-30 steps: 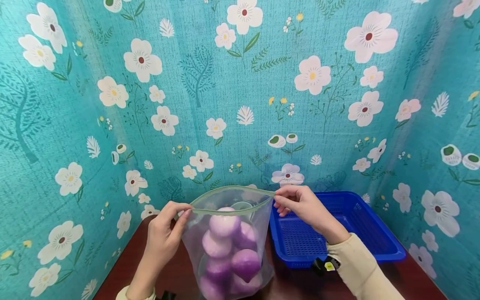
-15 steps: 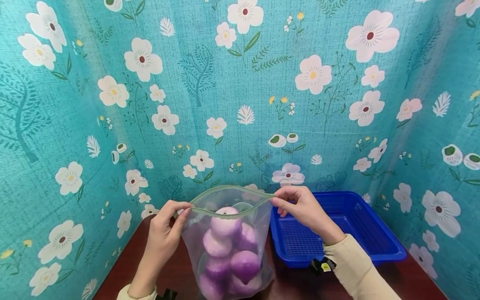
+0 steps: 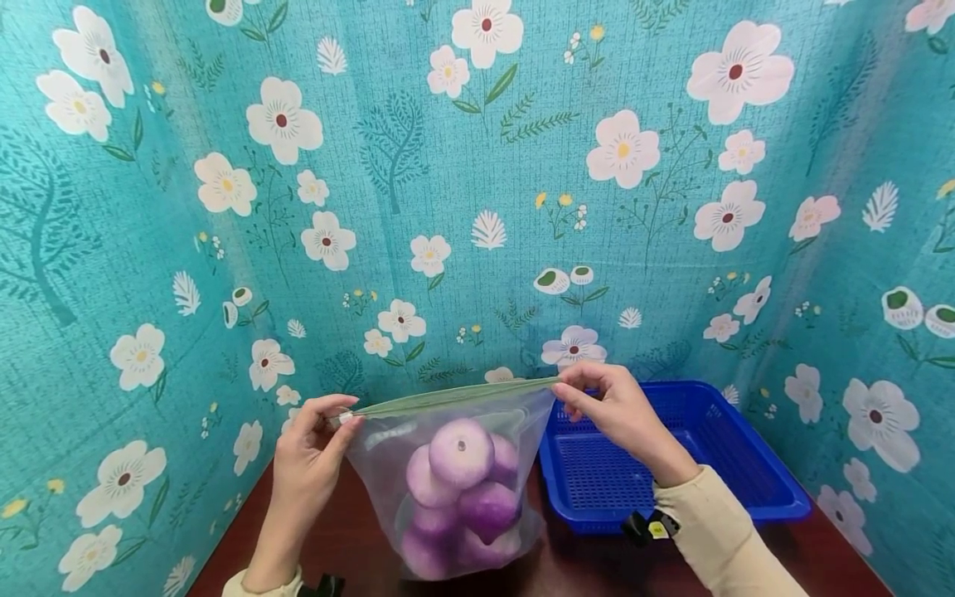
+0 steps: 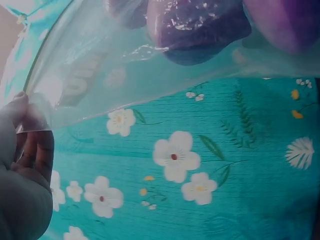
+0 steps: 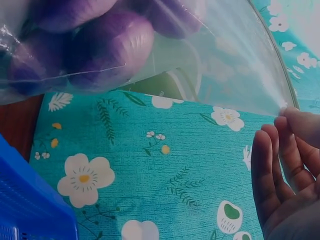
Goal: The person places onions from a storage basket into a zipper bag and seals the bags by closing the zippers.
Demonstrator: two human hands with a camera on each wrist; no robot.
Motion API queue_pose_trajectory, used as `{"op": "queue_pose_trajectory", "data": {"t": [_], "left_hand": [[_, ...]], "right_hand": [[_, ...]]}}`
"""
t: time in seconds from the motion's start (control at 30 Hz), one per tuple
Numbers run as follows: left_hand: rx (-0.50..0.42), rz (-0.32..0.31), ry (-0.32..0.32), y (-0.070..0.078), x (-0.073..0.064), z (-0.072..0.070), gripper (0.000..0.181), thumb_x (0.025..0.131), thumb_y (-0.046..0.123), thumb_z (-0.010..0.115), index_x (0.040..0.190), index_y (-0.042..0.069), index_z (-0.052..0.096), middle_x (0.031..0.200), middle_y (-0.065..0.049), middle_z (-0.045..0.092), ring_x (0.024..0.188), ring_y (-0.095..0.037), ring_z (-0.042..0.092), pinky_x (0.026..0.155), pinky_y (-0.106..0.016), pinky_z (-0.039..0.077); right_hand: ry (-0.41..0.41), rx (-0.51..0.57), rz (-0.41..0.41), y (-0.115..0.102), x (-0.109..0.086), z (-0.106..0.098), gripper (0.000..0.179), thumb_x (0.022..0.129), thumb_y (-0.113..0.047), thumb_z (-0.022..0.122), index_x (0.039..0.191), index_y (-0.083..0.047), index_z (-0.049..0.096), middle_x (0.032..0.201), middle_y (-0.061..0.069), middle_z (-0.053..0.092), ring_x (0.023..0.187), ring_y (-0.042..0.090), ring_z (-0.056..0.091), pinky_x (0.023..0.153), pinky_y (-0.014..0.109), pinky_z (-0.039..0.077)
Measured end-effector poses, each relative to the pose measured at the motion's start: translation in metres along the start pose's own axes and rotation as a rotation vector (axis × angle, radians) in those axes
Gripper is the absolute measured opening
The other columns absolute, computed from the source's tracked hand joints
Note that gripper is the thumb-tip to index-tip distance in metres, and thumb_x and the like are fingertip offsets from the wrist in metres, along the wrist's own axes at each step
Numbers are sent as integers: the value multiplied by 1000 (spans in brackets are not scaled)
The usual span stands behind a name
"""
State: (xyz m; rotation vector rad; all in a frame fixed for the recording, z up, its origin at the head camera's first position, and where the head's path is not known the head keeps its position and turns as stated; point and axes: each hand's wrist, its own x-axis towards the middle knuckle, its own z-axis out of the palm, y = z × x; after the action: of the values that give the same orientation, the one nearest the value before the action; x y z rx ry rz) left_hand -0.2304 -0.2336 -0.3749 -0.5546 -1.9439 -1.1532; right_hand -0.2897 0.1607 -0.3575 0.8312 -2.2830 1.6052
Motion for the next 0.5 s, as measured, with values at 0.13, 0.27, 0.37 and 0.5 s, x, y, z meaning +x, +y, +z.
{"op": "queue_pose_trajectory", "data": {"t": [0.13, 0.27, 0.37, 0.5], "left_hand": [[-119, -118, 16, -7, -7, 3, 38, 91, -9, 70, 127, -1, 61, 91, -2, 64, 72, -7, 55, 62, -19, 47], [-185, -222, 38, -14, -14, 6, 29, 93, -9, 68, 121, -3, 63, 91, -2, 68, 76, -9, 62, 67, -18, 50], [-165, -279, 44, -19, -17, 9, 12, 96, -4, 67, 107, 0, 69, 88, 2, 70, 75, -9, 63, 70, -16, 52], [-147, -297, 63, -21, -18, 14, 5, 98, 0, 65, 98, 0, 70, 86, 3, 70, 76, -9, 63, 74, -16, 55]], "right_hand": [[1, 2, 5, 3, -1, 1, 11, 101, -17, 67, 100, -7, 72, 80, 10, 67, 68, 20, 66, 67, 36, 59], [2, 3, 4, 5, 0, 1, 11, 101, -18, 67, 100, -8, 73, 81, 11, 68, 69, 22, 67, 68, 37, 60], [2, -2, 15, 5, -1, 1, 12, 101, -18, 67, 101, -8, 73, 82, 11, 69, 71, 21, 68, 69, 39, 60], [5, -5, 41, 6, -1, 0, 14, 101, -19, 67, 102, -7, 73, 84, 13, 70, 73, 18, 69, 71, 40, 61]]}}
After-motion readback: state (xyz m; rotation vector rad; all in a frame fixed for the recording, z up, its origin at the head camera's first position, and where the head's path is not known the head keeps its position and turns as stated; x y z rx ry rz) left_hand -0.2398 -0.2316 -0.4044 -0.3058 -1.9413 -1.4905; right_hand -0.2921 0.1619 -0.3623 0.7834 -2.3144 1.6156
